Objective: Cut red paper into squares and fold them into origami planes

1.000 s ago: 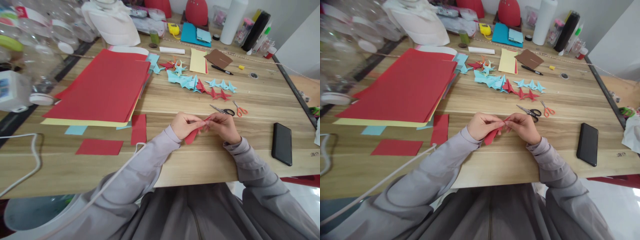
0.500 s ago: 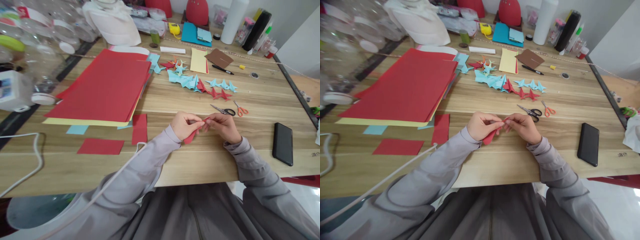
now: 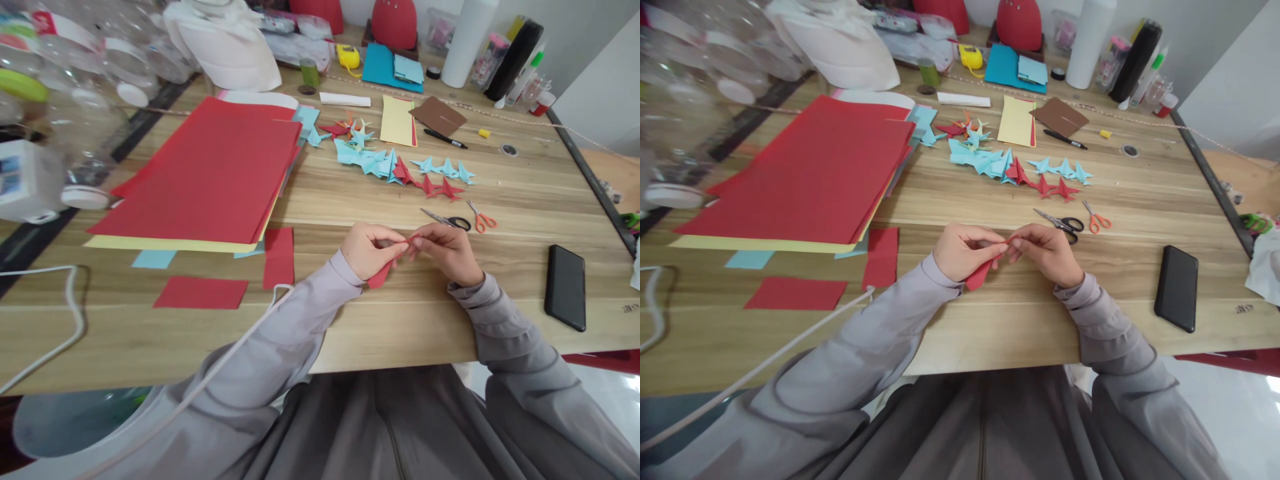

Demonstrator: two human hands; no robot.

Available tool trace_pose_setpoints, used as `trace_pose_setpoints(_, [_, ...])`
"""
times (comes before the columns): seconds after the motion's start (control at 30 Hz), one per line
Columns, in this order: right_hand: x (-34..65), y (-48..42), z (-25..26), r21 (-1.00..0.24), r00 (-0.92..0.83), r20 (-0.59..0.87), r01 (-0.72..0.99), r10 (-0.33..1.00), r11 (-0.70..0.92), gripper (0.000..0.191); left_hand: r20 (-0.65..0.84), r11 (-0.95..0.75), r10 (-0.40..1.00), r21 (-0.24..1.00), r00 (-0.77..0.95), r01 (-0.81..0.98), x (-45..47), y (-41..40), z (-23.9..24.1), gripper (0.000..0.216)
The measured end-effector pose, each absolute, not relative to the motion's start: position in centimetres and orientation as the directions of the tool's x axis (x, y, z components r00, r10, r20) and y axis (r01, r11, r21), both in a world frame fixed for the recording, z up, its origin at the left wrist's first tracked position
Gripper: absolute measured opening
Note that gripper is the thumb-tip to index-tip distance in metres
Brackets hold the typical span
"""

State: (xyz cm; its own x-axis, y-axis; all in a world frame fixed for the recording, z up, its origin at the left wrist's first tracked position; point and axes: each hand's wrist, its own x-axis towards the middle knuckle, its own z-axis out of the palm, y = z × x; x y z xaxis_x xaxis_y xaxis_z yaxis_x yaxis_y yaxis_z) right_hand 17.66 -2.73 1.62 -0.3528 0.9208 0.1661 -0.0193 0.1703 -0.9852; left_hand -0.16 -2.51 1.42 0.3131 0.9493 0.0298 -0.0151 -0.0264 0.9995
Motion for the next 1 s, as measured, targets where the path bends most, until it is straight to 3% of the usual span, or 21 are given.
trace_pose_setpoints(0.17, [17.67, -2.81, 1.6, -0.987, -0.351, 0.144, 0.014, 0.925, 0.159, 0.027, 0.025, -0.018, 0.955, 1.0, 0.296, -0.026, -0.14, -2.52, 1.57, 0.011])
trace_pose_setpoints(0.43, [17.72, -2.77, 2.34, -0.973, -0.351, 0.169, 0.092, 0.921, 0.214, 0.029, -0.136, 0.186, 0.922, 0.977, 0.362, -0.108, -0.11, -2.39, 2.07, 0.017])
trace_pose_setpoints(0.63, [17.59, -2.66, 2.11, -0.984, -0.361, 0.155, 0.023, 0.92, 0.175, 0.028, -0.237, 0.355, 0.853, 0.916, 0.465, -0.185, -0.24, -2.33, 2.32, 0.028])
trace_pose_setpoints(1.0, [17.52, -2.93, 2.11, -0.994, -0.364, 0.11, -0.061, 0.925, 0.094, 0.025, -0.276, 0.406, 0.852, 0.885, 0.445, -0.227, 0.08, -2.37, 2.0, 0.023])
